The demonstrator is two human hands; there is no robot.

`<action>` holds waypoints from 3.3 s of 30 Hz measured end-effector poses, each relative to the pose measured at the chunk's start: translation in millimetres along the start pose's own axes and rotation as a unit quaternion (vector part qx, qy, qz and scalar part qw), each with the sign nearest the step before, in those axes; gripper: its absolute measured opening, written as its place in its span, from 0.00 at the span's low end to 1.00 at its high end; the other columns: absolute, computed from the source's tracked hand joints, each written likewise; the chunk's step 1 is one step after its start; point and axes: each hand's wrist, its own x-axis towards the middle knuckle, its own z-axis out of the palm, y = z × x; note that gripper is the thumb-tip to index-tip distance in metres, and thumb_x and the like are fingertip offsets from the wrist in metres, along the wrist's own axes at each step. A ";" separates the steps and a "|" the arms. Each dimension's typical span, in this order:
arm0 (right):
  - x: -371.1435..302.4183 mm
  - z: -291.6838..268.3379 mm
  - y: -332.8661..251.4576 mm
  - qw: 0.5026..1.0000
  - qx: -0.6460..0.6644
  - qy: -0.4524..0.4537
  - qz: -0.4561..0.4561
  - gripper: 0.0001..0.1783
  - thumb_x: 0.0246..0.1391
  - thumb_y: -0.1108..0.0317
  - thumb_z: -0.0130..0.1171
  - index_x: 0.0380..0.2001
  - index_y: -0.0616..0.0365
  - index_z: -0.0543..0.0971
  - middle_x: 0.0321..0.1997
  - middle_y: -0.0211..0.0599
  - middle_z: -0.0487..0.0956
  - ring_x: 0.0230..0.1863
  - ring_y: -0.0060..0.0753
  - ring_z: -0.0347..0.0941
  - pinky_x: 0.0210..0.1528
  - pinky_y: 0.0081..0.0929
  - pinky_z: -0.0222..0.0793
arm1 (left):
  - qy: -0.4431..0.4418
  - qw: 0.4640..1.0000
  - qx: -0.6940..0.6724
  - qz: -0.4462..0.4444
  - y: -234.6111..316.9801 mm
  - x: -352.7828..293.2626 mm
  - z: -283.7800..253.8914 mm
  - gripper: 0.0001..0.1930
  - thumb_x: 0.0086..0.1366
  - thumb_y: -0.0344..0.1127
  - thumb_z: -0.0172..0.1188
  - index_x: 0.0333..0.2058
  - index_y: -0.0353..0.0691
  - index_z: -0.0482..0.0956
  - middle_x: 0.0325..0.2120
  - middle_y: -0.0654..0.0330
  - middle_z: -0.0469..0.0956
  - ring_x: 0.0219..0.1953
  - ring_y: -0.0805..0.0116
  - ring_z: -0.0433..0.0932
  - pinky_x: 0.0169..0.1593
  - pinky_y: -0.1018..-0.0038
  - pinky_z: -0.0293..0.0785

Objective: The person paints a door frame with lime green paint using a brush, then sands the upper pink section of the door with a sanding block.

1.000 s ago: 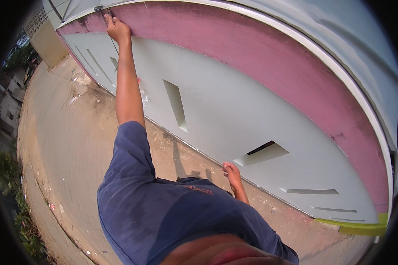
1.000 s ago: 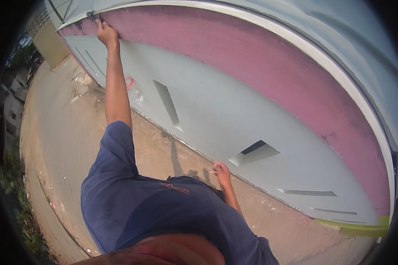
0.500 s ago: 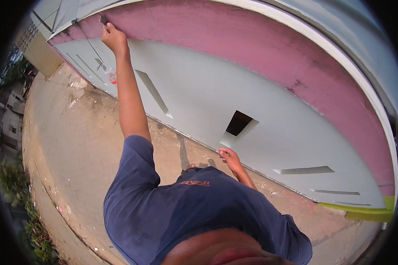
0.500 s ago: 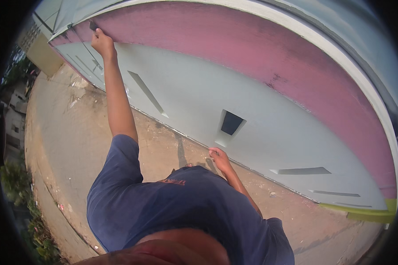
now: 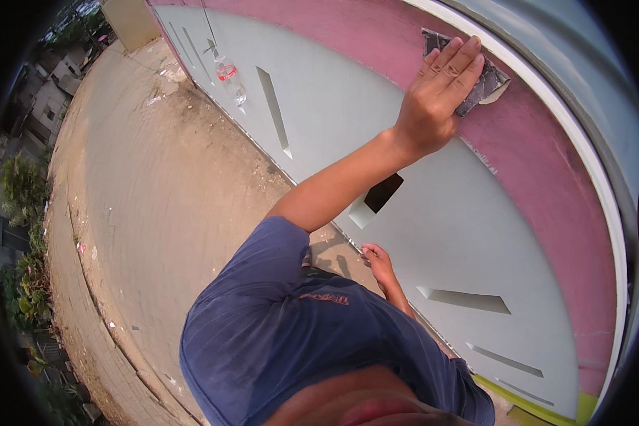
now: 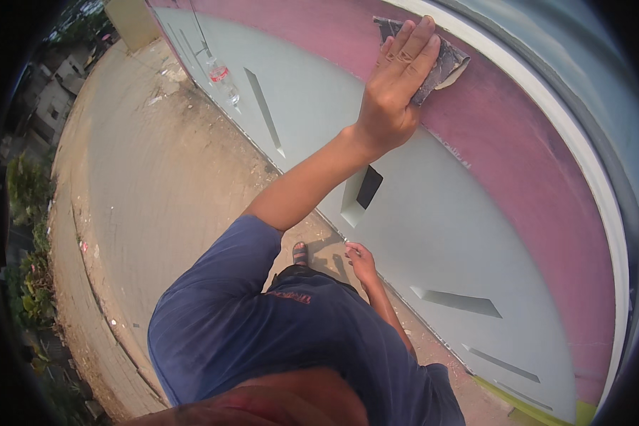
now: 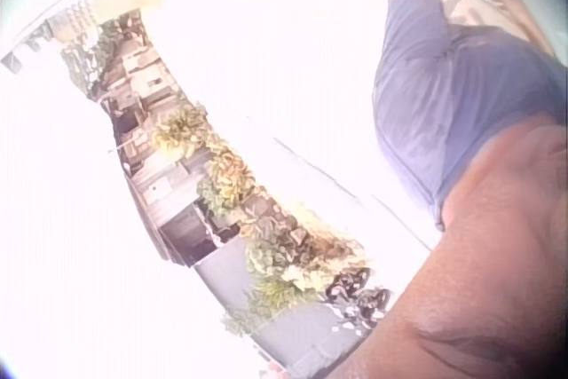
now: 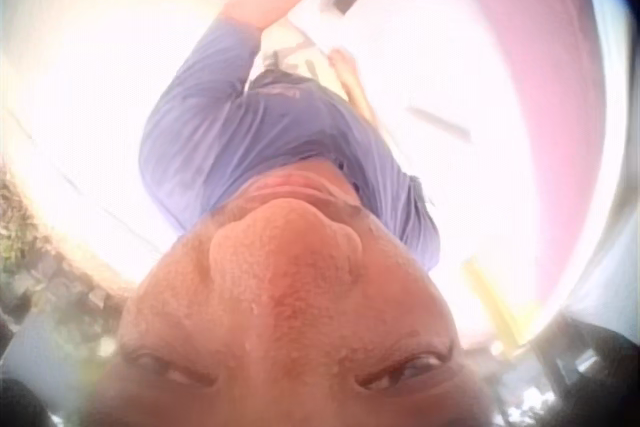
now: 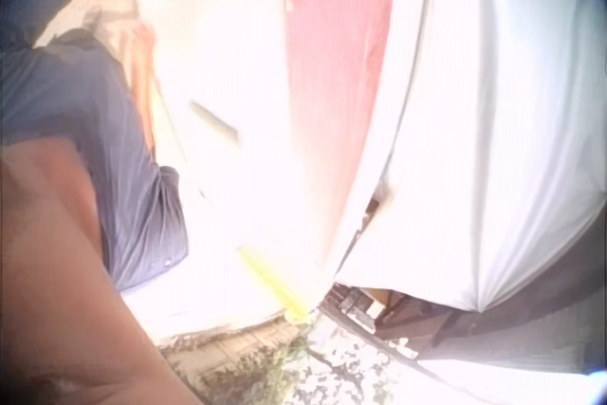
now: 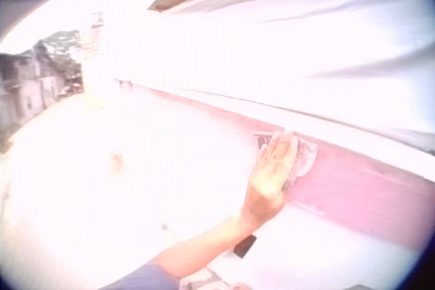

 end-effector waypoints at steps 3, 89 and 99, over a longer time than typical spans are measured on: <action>-13.5 -7.7 6.1 1.000 -0.012 -0.020 0.015 0.18 0.72 0.60 0.52 0.57 0.57 0.78 0.55 0.35 0.81 0.56 0.32 0.78 0.57 0.34 0.72 | 0.070 0.994 0.073 -0.038 -90.5 7.3 -57.1 0.31 0.64 0.16 0.51 0.67 0.29 0.67 0.71 0.43 0.62 0.73 0.43 0.59 0.74 0.53 0.56; -204.3 -120.0 35.7 0.851 0.259 0.427 -0.160 0.20 0.72 0.58 0.53 0.57 0.60 0.77 0.54 0.38 0.81 0.56 0.31 0.77 0.58 0.32 0.70 | -0.384 0.423 -0.517 -0.637 238.5 -228.5 45.2 0.19 0.78 0.39 0.52 0.59 0.34 0.75 0.56 0.56 0.79 0.58 0.65 0.78 0.63 0.64 0.72; -206.0 -89.6 -47.0 0.896 0.164 0.364 -0.194 0.09 0.64 0.70 0.64 0.43 0.65 0.80 0.50 0.37 0.80 0.49 0.20 0.73 0.50 0.24 0.70 | -0.202 0.216 -0.636 -0.713 242.0 -245.5 -9.2 0.30 0.78 0.48 0.42 0.68 0.30 0.62 0.68 0.51 0.68 0.68 0.55 0.68 0.71 0.58 0.63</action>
